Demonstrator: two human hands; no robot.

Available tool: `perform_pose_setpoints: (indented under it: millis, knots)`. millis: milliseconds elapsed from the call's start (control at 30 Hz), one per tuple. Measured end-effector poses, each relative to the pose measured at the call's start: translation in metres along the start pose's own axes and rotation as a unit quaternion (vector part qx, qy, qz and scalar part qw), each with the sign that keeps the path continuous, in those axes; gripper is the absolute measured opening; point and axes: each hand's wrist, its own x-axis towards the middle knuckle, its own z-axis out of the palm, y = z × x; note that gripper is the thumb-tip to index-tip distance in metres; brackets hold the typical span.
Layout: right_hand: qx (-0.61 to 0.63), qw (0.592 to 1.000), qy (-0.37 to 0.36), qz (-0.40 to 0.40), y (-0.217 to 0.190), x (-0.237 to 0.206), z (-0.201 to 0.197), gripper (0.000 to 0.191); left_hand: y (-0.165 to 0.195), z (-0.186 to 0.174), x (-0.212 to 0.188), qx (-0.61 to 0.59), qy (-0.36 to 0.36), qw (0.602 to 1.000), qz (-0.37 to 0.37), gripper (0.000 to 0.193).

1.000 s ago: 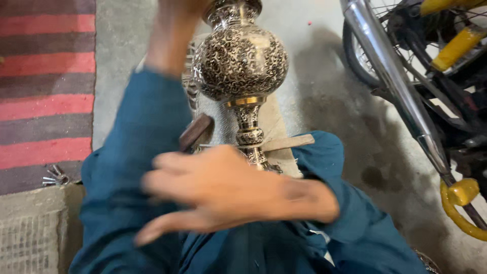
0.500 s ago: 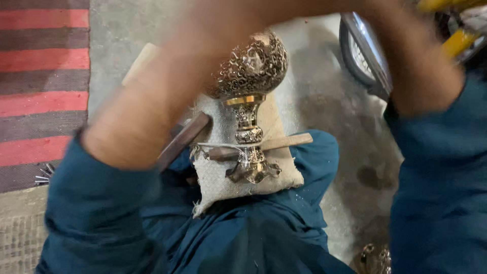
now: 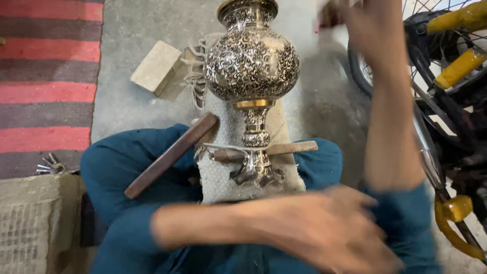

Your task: The person sits cross-legged on the floor with an engraved brass vase resting on a cloth cushion on their lap. They hold a chisel against the vase's surface and strike it with a wooden mallet to carve decorative patterns, repositioning the vase and chisel repeatedly to work different areas, and rotate the vase near the end.

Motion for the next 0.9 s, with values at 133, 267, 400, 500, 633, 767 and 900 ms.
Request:
perform_pose_setpoints:
  millis: [133, 267, 400, 500, 633, 767, 900]
  knots:
    - [0.085, 0.994, 0.037, -0.060, 0.042, -0.122, 0.021, 0.024, -0.021, -0.038, -0.106, -0.031, -0.037, 0.953, -0.298, 0.033]
    - [0.214, 0.961, 0.175, -0.014, 0.062, -0.198, 0.086, 0.024, -0.002, -0.022, -0.150, -0.026, -0.079, 0.903, -0.421, 0.045]
    - [0.287, 0.921, 0.253, -0.073, 0.078, -0.213, 0.120, 0.022, 0.001, -0.002, -0.155, 0.031, -0.062, 0.915, -0.397, 0.049]
    - [0.278, 0.922, 0.256, -0.084, 0.092, -0.215, 0.119, 0.021, 0.002, -0.001, -0.150, 0.058, -0.110, 0.916, -0.382, 0.045]
    - [0.320, 0.903, 0.280, -0.056, 0.118, -0.204, 0.114, 0.019, 0.004, -0.005, -0.136, 0.118, -0.153, 0.911, -0.366, 0.045]
    - [0.347, 0.900, 0.261, -0.029, 0.139, -0.200, 0.112, 0.019, 0.002, -0.010, -0.117, 0.130, -0.212, 0.895, -0.369, 0.043]
    - [0.333, 0.905, 0.264, -0.012, 0.154, -0.202, 0.113, 0.020, 0.002, -0.013, -0.098, 0.153, -0.230, 0.883, -0.381, 0.043]
